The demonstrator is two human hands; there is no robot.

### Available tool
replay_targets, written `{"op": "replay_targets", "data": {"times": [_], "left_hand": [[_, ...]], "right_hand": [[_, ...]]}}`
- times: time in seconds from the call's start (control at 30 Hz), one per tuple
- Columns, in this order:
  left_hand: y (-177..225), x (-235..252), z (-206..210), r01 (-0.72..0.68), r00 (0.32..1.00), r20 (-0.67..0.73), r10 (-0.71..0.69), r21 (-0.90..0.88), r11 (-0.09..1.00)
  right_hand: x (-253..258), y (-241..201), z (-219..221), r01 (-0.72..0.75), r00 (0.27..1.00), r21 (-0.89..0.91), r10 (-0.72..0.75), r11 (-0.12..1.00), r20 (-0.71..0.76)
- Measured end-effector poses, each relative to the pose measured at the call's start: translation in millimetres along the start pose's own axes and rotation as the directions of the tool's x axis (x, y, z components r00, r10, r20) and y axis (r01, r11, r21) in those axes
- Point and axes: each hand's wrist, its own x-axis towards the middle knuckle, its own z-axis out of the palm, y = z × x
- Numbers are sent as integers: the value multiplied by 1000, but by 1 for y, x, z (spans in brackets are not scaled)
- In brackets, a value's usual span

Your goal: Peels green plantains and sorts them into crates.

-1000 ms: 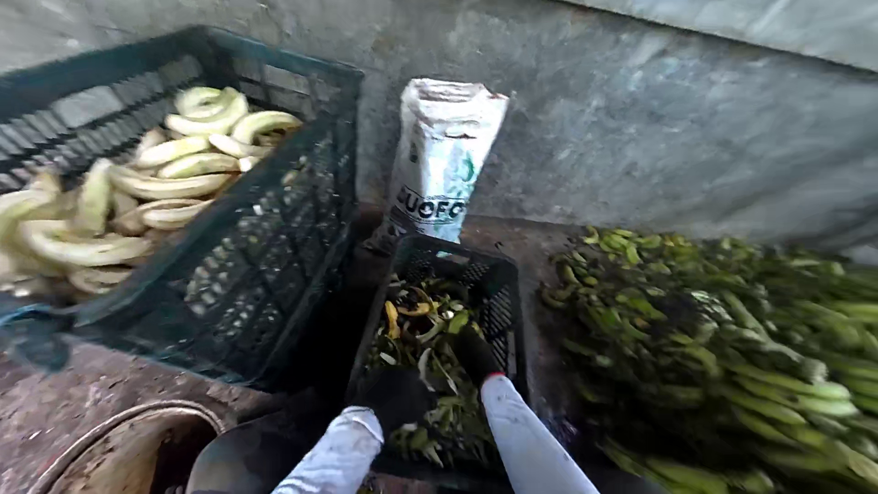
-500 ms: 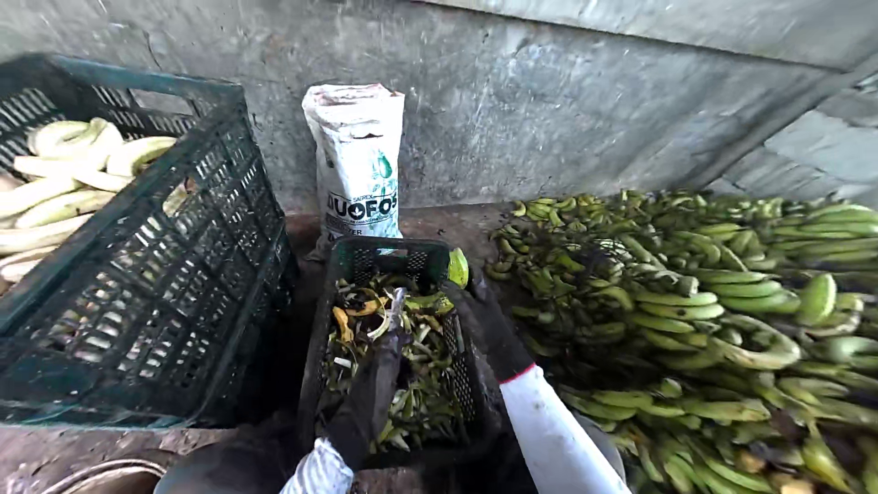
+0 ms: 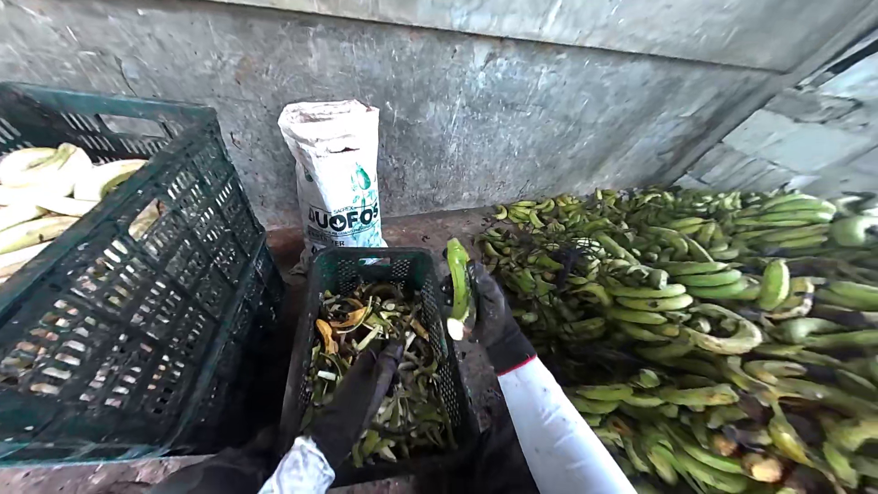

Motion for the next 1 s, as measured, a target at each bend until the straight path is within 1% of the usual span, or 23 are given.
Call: {"op": "replay_targets", "data": {"times": [0.07,0.1,0.17,0.23,0.3,0.37,0.43,0.5,0.53,0.6,0.7,0.77,0.83,0.87,0.9,0.93,0.97,1.0], "left_hand": [[32,-4,-16,-107,994,39,101,274,956],[42,-5,-21,-162,987,71,146,395,904],[54,-6,-24,-263,965,136,226,563,783],[57,-4,-23,-293,956,177,236,648,702],[54,2,-23,-276,961,184,207,682,677],[48,10,-25,-258,964,149,222,728,635],[42,19,-29,-228,949,62,308,812,538],[33,32,-35,-197,881,-45,471,869,453],[29,39,-38,-178,851,-95,517,873,453],[27,50,-40,-151,813,-157,561,873,464],[33,50,-34,-130,821,-170,544,873,469],[38,49,-29,-122,830,-162,533,881,457],[37,50,-25,-129,821,-161,548,883,451],[36,51,-24,-123,829,-172,532,872,473],[36,53,-24,-108,844,-199,498,847,521],[39,54,-29,-94,854,-246,459,795,600],[42,56,-41,-80,865,-305,399,700,710],[41,62,-58,-92,852,-369,371,592,801]], "right_hand": [[2,7,-1,-34,999,66,32,997,30],[1,13,-1,-47,998,94,42,995,47],[0,23,0,-73,995,134,64,988,72],[-1,30,3,-91,992,189,73,978,100],[-3,36,11,-109,994,195,101,975,50],[-8,43,20,-138,990,211,141,968,2],[-12,53,29,-187,980,307,198,933,-5],[-16,64,33,-259,966,468,216,845,145],[-17,68,34,-276,959,503,202,819,199],[-20,68,39,-235,970,495,167,836,177],[-19,69,31,-185,979,490,117,852,166],[-20,64,29,-149,987,455,102,878,126],[-23,60,30,-173,984,477,130,862,122],[-25,61,29,-186,981,490,135,852,137],[-27,61,29,-188,981,477,137,858,139],[-32,60,30,-186,981,443,142,877,129],[-40,58,35,-180,983,378,154,908,99],[-48,58,37,-181,983,324,165,928,78]]}}
